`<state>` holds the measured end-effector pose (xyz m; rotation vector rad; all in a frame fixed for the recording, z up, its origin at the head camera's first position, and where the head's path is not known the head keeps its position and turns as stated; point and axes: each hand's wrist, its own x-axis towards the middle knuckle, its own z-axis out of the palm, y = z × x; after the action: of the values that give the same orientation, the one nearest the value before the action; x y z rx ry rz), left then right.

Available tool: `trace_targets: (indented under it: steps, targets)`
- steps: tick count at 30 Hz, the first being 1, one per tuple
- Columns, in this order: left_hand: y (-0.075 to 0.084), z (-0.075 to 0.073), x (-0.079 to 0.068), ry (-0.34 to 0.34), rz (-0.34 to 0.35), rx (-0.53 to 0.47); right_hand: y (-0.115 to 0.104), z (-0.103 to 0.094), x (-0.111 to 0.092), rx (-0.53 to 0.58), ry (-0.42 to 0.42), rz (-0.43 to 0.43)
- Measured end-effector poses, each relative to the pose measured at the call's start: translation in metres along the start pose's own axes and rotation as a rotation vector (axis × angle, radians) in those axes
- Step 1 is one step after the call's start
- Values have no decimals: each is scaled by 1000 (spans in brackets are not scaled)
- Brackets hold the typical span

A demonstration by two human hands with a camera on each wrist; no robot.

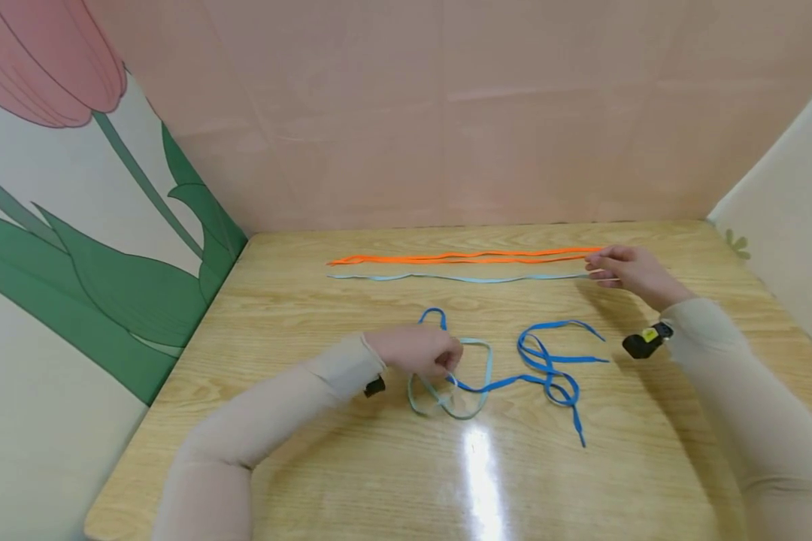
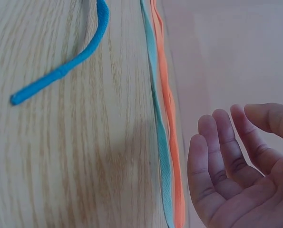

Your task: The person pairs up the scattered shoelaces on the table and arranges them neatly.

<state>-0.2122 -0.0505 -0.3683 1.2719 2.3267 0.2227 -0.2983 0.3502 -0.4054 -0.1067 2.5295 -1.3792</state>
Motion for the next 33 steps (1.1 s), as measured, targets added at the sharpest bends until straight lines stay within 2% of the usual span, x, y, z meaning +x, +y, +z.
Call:
trace_targets:
  steps: [2, 5, 7, 10, 14, 17, 20, 23, 26, 30, 33]
  targets:
    - [-5, -16, -7, 48, 25, -115, 0, 0, 0, 3, 0, 0]
    - [-16, -39, -20, 146, 36, -230, 0, -1, -1, -3, 4, -2]
    - [-24, -51, -29, 204, 10, -311, -1, -2, -3, -6, 4, -1]
    - [-39, -65, -43, 294, -55, -494, -2, -2, -4, -8, -1, 3]
    - [-61, -73, -58, 444, -145, -762, -6, 0, -5, -6, -6, 11]
    - [-75, -74, -65, 561, -245, -933, -12, 4, -5, -15, -8, 8]
    - [-85, -73, -68, 644, -343, -1093, -22, 11, -7, -31, -12, -10]
    - [-91, -69, -69, 679, -403, -1190, -38, 22, -12, -41, -32, -53]
    - [-93, -66, -68, 694, -427, -1253, -56, 41, -20, -101, -87, -115]
    - [-91, -63, -66, 689, -429, -1273, -82, 80, -33, -272, -181, -219]
    - [-88, -62, -65, 675, -420, -1252, -97, 116, -44, -397, -267, -319]
